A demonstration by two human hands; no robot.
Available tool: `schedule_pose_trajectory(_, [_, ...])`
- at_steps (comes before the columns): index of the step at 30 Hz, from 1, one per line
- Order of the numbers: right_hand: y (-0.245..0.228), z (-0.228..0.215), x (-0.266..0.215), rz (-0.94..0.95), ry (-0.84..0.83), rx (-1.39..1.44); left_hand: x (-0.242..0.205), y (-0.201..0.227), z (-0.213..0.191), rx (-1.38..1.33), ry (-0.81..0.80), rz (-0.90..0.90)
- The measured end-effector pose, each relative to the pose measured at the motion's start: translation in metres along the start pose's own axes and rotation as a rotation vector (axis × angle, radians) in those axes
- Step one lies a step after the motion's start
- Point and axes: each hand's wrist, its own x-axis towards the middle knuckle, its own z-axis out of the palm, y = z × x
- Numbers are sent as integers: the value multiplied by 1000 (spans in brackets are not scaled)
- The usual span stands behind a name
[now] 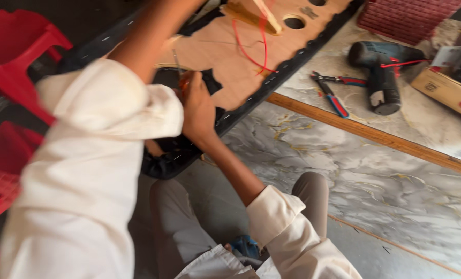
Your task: The person is wiring red electrical wires into a white terminal block mounted on a wooden board. They use a screwdriver to tighten the screws and secure the wires in place.
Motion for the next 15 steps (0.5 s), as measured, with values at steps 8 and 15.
schedule_pose_trajectory(8, [8, 7, 5, 55, 24, -110, -44, -17, -152, 41, -55, -158])
schedule_pose_trajectory(15, [68, -3, 39, 615, -72, 470, -75, -11, -237, 29, -104, -287])
